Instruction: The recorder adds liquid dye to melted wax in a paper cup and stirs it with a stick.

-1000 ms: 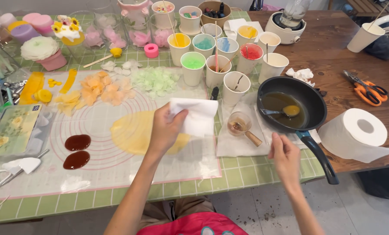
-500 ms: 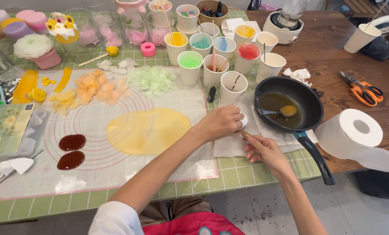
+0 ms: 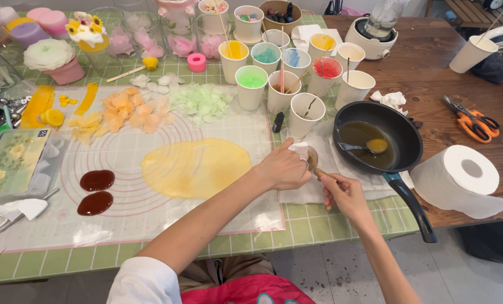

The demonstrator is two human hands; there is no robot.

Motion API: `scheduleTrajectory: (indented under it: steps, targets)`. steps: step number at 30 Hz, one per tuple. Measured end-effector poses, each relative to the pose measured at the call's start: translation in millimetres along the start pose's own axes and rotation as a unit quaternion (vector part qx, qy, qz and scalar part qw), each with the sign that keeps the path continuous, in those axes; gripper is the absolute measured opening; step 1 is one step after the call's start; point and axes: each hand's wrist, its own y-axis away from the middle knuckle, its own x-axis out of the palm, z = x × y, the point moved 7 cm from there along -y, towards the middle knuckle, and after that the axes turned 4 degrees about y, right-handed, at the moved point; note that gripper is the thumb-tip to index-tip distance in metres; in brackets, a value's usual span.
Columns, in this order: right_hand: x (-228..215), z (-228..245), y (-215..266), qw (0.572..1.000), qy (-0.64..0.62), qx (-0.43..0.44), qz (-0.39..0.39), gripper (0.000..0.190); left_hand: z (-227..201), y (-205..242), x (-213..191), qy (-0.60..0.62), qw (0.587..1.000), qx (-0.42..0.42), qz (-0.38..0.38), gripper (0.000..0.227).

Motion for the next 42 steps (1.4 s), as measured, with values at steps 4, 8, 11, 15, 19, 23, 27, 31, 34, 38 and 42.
scheduleTrajectory:
  steps: [4,8,11,15,19,23,27,31,34,38,42]
  targets:
    - [0.1,0.2,-1.5,0.999,0.012,-0.015,-0.031,0.029,17.0,-19.2,28.2,0.036,0.991,-0.059,0.117,0.038]
    - [0.9,1.9,1.7,0.999,0.015,-0.019,-0.031,0.029,42.9,-42.7,64.1,0.074,0.959,-0.079,0.260,0.030]
    - [-0.6,-5.1,-2.2,0.998,0.025,-0.035,-0.038,0.029,49.7,-44.1,57.5,0.090,0.942,-0.076,0.315,0.033]
    - [0.7,2.3,0.9,0.998,0.028,-0.042,-0.041,0.030,53.7,-37.0,55.7,0.122,0.939,-0.068,0.314,0.030]
    - [0.3,0.8,-0.9,0.998,0.026,-0.042,-0.043,0.030,57.9,-31.0,47.6,0.179,0.945,-0.077,0.264,0.023]
    - [0.2,-2.1,-2.0,0.998,0.028,-0.034,-0.048,0.030,59.1,-26.0,38.1,0.225,0.946,-0.075,0.222,0.014]
    - [-1.0,-5.9,-4.5,0.998,0.021,-0.039,-0.046,0.030,68.9,-29.1,52.0,0.250,0.952,-0.044,0.170,0.017]
    - [-0.7,-3.2,-3.7,0.998,0.019,-0.039,-0.051,0.030,71.2,-33.7,52.8,0.316,0.943,-0.029,0.103,0.020]
    - [-0.2,-1.9,-3.5,0.997,0.026,-0.047,-0.054,0.030,68.7,-34.0,46.2,0.319,0.943,-0.056,0.071,0.020]
    - [1.0,4.1,-0.5,0.996,0.036,-0.052,-0.056,0.030,71.4,-33.1,44.9,0.299,0.948,-0.104,0.018,0.021]
    - [2.0,9.2,0.9,0.997,0.033,-0.052,-0.053,0.029,75.5,-32.3,52.2,0.312,0.939,-0.142,0.003,0.020]
